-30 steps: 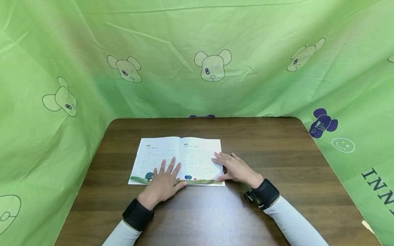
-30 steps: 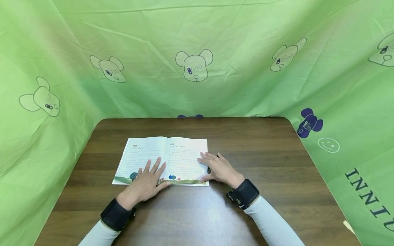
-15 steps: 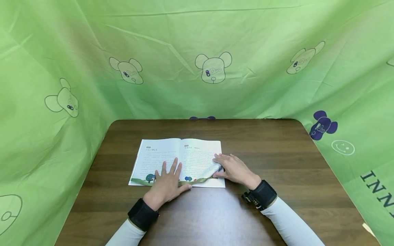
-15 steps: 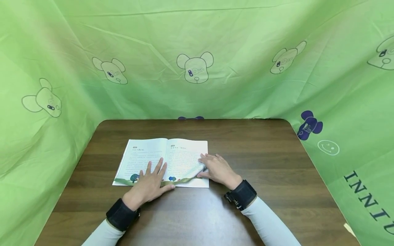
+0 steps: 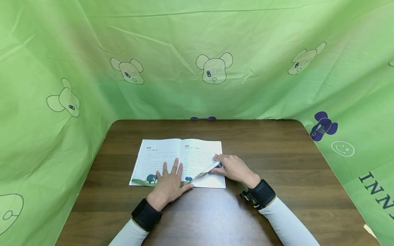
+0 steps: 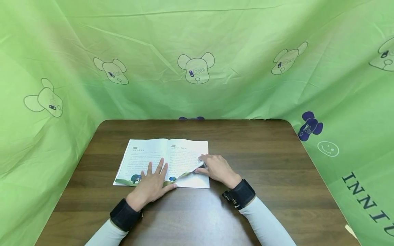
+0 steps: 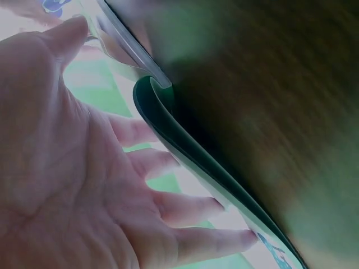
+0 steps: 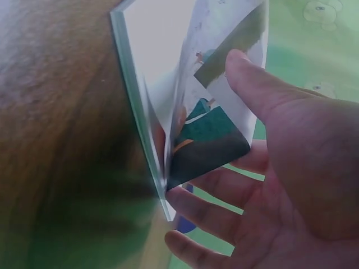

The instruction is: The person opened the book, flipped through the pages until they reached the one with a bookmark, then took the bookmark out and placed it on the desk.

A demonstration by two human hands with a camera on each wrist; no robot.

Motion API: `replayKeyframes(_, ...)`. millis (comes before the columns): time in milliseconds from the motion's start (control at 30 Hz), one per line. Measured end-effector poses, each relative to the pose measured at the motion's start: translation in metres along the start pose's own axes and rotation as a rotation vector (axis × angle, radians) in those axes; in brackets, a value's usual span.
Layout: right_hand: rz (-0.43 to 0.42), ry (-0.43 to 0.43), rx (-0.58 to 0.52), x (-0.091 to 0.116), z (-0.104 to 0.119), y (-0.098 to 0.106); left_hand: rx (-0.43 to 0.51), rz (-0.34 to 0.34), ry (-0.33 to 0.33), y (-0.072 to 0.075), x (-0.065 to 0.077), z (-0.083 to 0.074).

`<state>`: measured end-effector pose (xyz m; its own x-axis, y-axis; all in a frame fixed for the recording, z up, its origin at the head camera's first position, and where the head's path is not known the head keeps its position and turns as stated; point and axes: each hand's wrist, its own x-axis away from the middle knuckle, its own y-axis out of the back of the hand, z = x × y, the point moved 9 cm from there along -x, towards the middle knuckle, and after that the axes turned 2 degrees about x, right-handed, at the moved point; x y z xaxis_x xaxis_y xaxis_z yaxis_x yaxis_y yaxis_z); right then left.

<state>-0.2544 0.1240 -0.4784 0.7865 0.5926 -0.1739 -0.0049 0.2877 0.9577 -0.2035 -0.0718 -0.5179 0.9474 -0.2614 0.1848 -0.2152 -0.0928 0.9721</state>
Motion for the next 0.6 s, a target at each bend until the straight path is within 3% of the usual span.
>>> replayKeyframes(333, 0.035, -0.067, -0.053, -0.005, -0.006, -0.002, -0.02, -0.003, -0.002, -0.001, 0.001, -0.003)
replayKeyframes(600, 0.107, -0.147, -0.098, -0.004, -0.015, -0.005, -0.064, -0.049, -0.02, 0.004, 0.001, -0.006)
